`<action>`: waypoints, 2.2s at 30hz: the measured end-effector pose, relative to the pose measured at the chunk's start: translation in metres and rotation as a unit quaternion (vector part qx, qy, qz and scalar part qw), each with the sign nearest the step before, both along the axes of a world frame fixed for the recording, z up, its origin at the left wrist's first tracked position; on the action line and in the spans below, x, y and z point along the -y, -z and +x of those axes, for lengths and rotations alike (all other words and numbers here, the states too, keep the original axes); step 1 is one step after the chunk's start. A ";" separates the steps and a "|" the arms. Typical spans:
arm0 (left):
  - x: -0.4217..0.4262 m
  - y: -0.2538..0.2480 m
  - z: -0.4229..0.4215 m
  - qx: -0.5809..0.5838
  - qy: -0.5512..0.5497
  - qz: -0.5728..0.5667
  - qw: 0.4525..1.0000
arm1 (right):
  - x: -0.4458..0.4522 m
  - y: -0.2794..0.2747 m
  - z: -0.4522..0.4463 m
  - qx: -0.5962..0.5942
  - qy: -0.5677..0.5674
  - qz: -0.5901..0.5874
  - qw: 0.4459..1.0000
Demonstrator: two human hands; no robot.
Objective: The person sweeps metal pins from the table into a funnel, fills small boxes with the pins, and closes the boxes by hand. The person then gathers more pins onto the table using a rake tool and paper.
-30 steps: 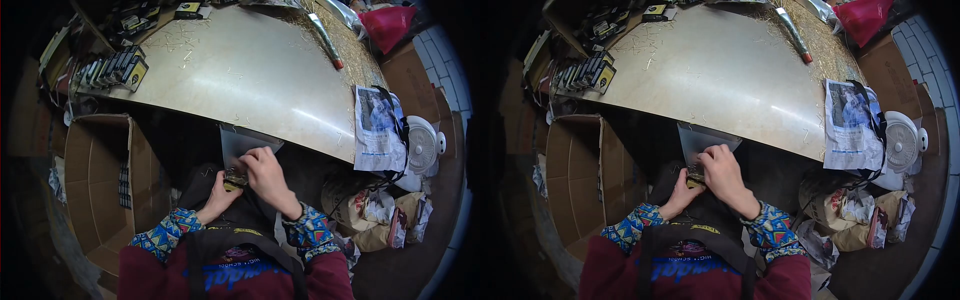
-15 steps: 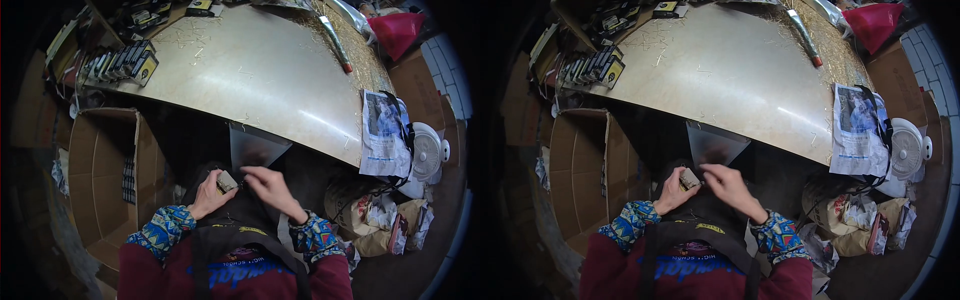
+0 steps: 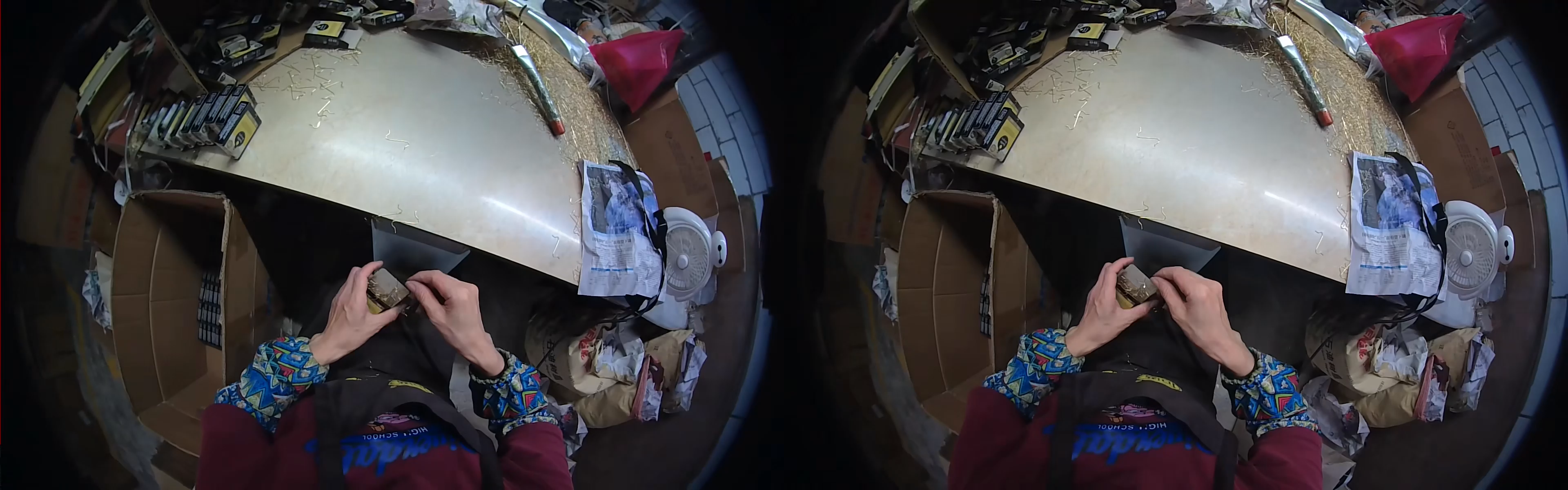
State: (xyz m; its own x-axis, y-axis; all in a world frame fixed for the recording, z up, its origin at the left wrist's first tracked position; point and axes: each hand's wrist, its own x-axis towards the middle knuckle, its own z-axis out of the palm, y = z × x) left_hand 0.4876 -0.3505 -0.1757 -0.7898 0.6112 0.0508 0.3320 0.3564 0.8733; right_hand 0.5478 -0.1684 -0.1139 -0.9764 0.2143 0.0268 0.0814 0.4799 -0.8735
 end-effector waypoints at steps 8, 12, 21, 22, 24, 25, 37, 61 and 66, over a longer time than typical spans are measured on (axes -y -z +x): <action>-0.011 -0.009 -0.005 0.010 -0.014 0.041 0.999 | 0.005 -0.012 -0.014 -0.071 -0.014 0.034 0.997; -0.021 -0.014 -0.010 -0.087 -0.005 0.073 0.994 | -0.016 0.007 -0.016 -0.035 -0.002 0.081 0.996; -0.024 -0.028 -0.025 -0.014 -0.030 0.039 0.999 | -0.020 -0.013 -0.027 -0.037 0.041 -0.043 0.998; -0.024 -0.030 -0.026 -0.052 -0.033 0.029 0.998 | -0.019 -0.019 -0.025 -0.016 0.031 -0.030 0.999; -0.027 -0.023 -0.025 -0.097 -0.033 0.046 0.994 | -0.010 -0.016 -0.032 -0.136 -0.030 0.078 0.987; -0.029 -0.022 -0.024 -0.119 -0.031 0.054 0.991 | -0.004 -0.014 -0.035 -0.193 -0.059 0.132 0.970; -0.031 -0.031 -0.025 -0.107 -0.054 0.060 0.991 | 0.017 0.005 -0.018 -0.114 0.069 -0.155 0.979; -0.040 -0.044 -0.029 -0.135 -0.006 0.045 0.990 | -0.008 -0.003 -0.027 -0.265 0.012 0.147 0.953; -0.040 -0.055 -0.050 -0.178 -0.009 0.038 0.983 | -0.095 -0.004 -0.036 -0.228 0.147 0.255 0.928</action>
